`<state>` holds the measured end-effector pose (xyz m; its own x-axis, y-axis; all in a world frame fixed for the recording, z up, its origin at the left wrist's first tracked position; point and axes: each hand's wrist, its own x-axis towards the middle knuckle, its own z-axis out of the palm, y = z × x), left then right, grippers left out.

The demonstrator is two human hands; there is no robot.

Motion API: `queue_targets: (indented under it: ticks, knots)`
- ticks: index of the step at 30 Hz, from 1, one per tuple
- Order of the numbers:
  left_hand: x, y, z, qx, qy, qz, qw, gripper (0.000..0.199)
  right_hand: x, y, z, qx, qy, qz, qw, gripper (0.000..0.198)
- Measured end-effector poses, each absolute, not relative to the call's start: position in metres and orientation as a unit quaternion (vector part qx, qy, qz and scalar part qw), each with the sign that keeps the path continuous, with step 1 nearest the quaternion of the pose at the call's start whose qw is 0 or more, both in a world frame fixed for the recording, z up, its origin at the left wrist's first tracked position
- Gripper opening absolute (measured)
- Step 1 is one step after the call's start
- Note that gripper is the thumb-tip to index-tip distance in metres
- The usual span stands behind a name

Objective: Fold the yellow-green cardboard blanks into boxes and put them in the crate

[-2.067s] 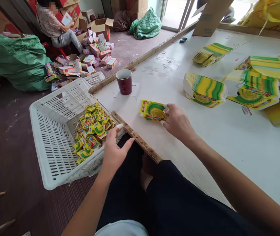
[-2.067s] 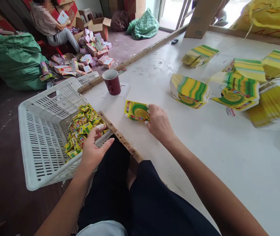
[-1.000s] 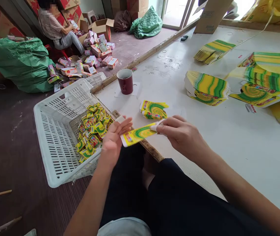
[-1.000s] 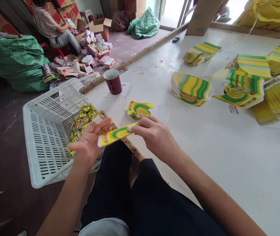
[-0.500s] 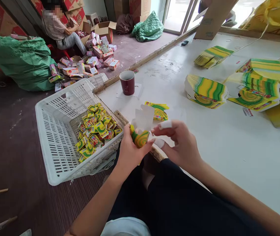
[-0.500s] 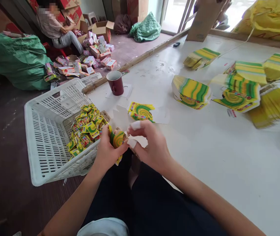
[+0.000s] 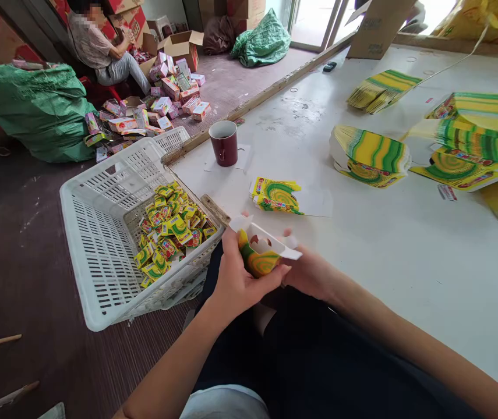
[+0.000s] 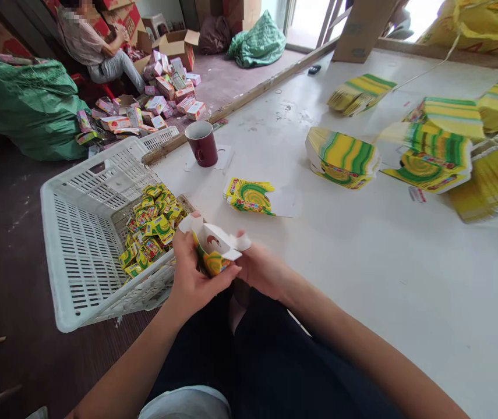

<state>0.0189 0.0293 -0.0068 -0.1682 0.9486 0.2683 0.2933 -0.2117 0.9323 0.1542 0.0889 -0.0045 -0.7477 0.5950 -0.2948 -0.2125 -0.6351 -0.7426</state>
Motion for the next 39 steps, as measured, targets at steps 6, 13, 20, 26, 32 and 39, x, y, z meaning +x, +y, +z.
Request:
queue_targets:
  ticks: [6, 13, 20, 26, 32, 39]
  knots:
    - [0.015, 0.036, -0.006, 0.57, 0.577, 0.511, 0.284, 0.069, 0.164, 0.097, 0.012, -0.26, -0.458, 0.794, 0.304, 0.051]
    - [0.018, 0.031, -0.005, 0.647, 0.608, 0.415, 0.201, 0.045, 0.156, 0.097, 0.025, -0.333, -0.479, 0.772, 0.254, 0.023]
    - [0.016, 0.036, 0.0, 0.627, 0.628, 0.363, 0.282, 0.062, 0.162, 0.09, 0.015, -0.283, -0.725, 0.538, 0.323, 0.043]
    - [0.015, 0.039, -0.008, 0.636, 0.642, 0.378, 0.201, 0.074, 0.165, 0.094, 0.009, -0.258, -0.817, 0.363, 0.366, 0.055]
    - [0.001, 0.037, -0.002, 0.642, 0.658, 0.365, 0.148, 0.053, 0.176, 0.101, -0.007, -0.238, -0.877, 0.251, 0.334, 0.05]
    - [-0.006, 0.041, 0.01, 0.658, 0.633, 0.355, 0.2, 0.054, 0.189, 0.113, -0.003, -0.229, -0.893, 0.237, 0.306, 0.021]
